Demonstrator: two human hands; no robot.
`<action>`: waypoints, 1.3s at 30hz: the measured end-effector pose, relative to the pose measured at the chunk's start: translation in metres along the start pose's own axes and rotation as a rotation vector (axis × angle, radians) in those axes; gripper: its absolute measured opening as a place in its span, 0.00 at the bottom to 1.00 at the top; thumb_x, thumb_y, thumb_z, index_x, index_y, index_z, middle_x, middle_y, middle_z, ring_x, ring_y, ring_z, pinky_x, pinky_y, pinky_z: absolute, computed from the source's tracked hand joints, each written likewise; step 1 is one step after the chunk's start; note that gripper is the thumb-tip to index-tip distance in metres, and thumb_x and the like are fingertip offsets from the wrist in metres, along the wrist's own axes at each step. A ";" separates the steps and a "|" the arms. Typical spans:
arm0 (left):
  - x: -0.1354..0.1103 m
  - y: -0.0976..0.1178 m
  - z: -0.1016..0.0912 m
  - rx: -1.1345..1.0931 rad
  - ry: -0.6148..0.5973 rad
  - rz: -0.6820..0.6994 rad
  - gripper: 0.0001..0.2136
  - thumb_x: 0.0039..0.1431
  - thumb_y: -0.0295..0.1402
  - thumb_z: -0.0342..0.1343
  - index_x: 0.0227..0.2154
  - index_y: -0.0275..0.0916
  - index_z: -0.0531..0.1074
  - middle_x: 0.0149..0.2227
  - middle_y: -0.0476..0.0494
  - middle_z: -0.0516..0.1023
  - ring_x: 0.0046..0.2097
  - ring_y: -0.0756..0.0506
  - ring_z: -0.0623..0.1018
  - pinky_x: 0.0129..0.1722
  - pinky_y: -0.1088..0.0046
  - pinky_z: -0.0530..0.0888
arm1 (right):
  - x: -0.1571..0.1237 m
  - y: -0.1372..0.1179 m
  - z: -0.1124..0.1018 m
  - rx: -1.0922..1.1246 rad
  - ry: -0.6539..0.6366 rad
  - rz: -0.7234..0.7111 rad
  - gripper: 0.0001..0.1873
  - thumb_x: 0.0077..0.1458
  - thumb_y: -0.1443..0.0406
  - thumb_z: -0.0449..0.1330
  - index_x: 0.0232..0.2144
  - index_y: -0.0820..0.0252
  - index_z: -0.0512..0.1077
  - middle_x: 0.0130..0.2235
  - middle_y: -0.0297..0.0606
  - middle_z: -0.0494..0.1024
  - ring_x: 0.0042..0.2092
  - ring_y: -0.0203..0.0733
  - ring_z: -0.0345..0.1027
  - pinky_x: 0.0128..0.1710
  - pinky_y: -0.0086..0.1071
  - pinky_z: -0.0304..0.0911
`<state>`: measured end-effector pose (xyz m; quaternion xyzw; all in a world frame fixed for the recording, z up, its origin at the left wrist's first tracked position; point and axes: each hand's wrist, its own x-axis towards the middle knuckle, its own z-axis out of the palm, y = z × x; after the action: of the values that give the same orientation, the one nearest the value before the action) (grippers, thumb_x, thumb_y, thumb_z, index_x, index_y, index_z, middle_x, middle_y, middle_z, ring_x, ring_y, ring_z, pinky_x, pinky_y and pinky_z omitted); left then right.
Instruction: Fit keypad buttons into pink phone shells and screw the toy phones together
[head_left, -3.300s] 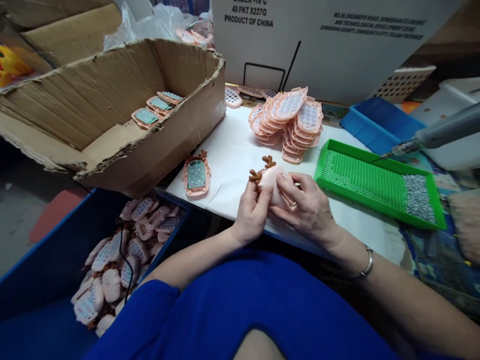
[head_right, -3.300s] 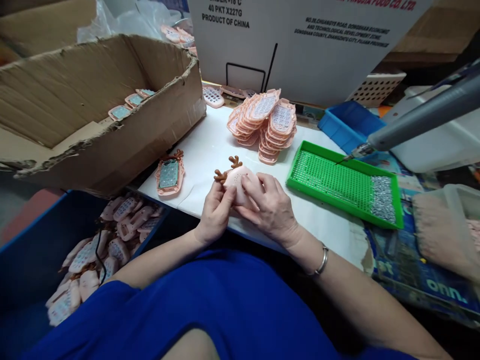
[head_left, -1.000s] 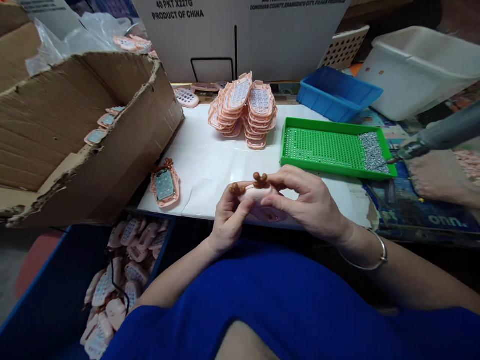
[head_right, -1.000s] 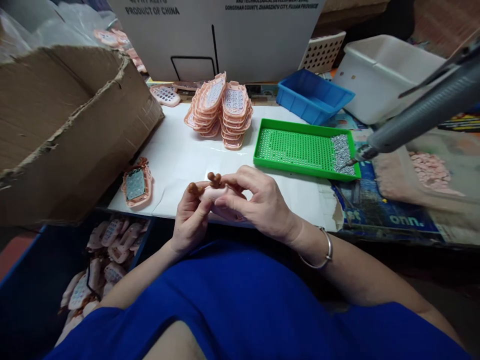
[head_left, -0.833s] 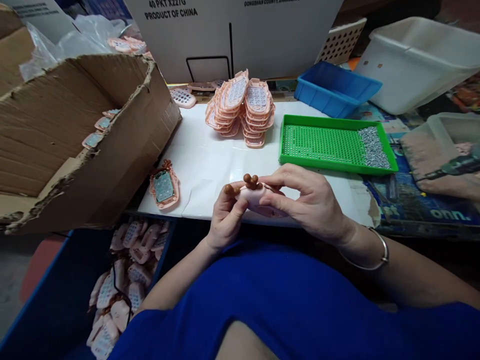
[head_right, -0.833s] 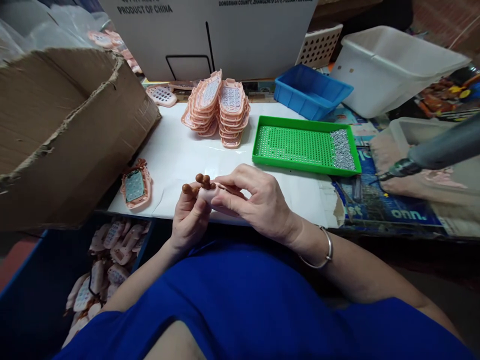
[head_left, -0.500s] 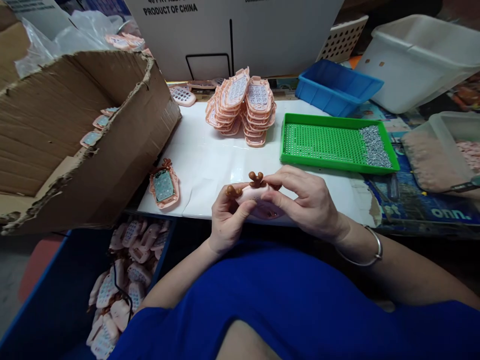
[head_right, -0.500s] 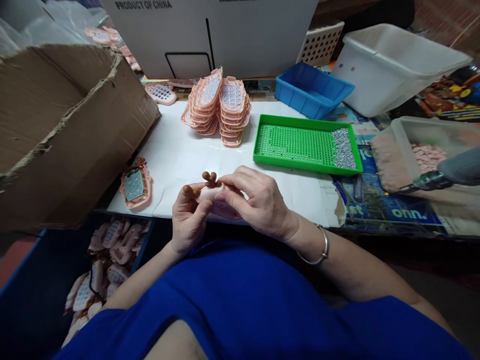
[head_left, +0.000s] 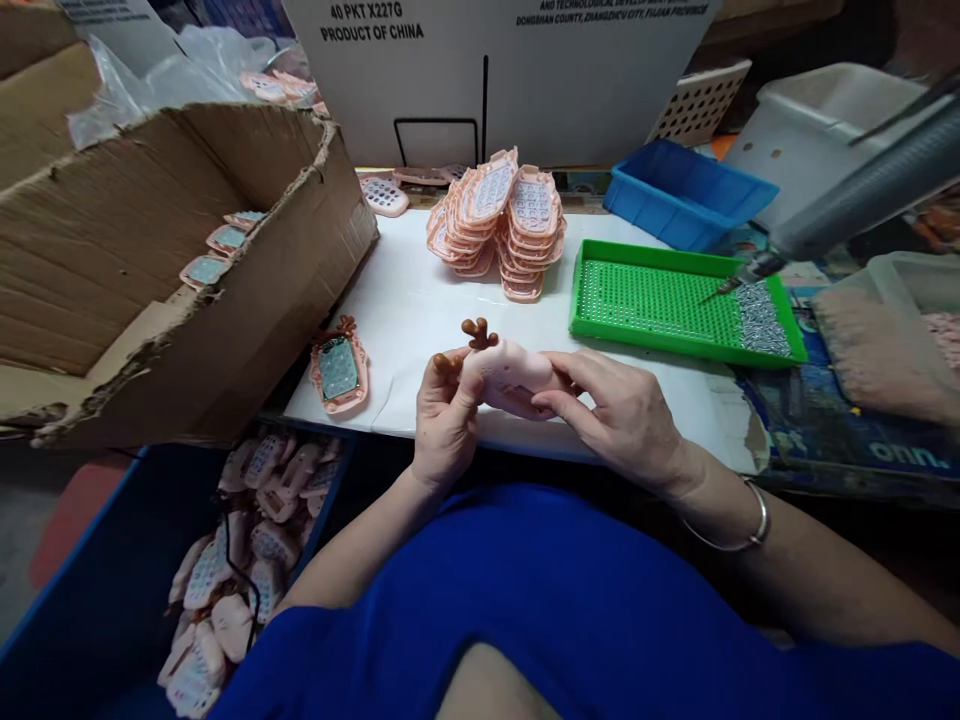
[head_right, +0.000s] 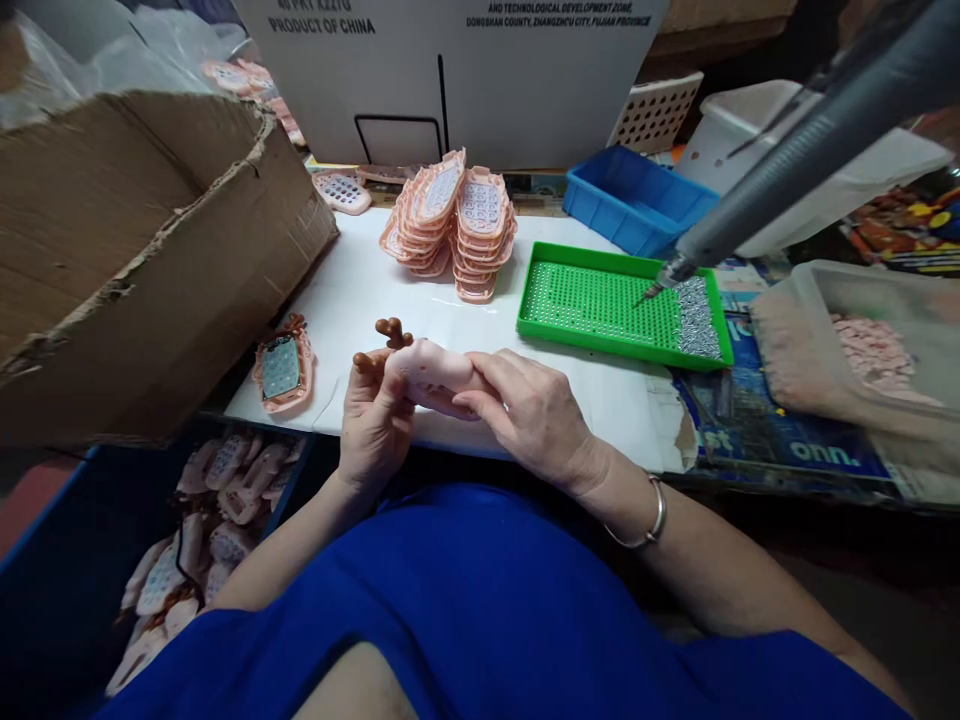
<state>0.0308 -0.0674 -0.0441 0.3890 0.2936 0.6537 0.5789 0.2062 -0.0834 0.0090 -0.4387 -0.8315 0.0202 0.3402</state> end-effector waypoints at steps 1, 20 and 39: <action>0.000 -0.001 0.000 -0.029 -0.026 -0.038 0.11 0.53 0.44 0.66 0.39 0.50 0.76 0.46 0.51 0.81 0.47 0.48 0.80 0.49 0.70 0.74 | -0.001 -0.001 0.000 -0.047 0.021 -0.028 0.11 0.66 0.62 0.55 0.41 0.65 0.73 0.29 0.37 0.77 0.30 0.38 0.70 0.30 0.31 0.66; -0.007 0.000 0.016 0.275 -0.197 0.015 0.18 0.53 0.31 0.65 0.45 0.49 0.68 0.46 0.49 0.74 0.47 0.47 0.78 0.48 0.71 0.75 | 0.002 0.000 -0.005 0.011 0.207 -0.068 0.11 0.64 0.63 0.58 0.45 0.62 0.73 0.37 0.43 0.80 0.38 0.41 0.74 0.39 0.35 0.72; 0.002 -0.001 0.033 0.715 -0.368 0.372 0.23 0.65 0.36 0.53 0.60 0.41 0.56 0.58 0.35 0.72 0.56 0.43 0.76 0.56 0.66 0.72 | -0.007 0.017 0.025 0.852 0.300 0.710 0.16 0.55 0.48 0.62 0.35 0.53 0.73 0.32 0.33 0.74 0.32 0.36 0.68 0.35 0.34 0.69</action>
<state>0.0591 -0.0676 -0.0273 0.7208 0.3187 0.5239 0.3231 0.2063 -0.0712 -0.0196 -0.5133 -0.4944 0.4039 0.5735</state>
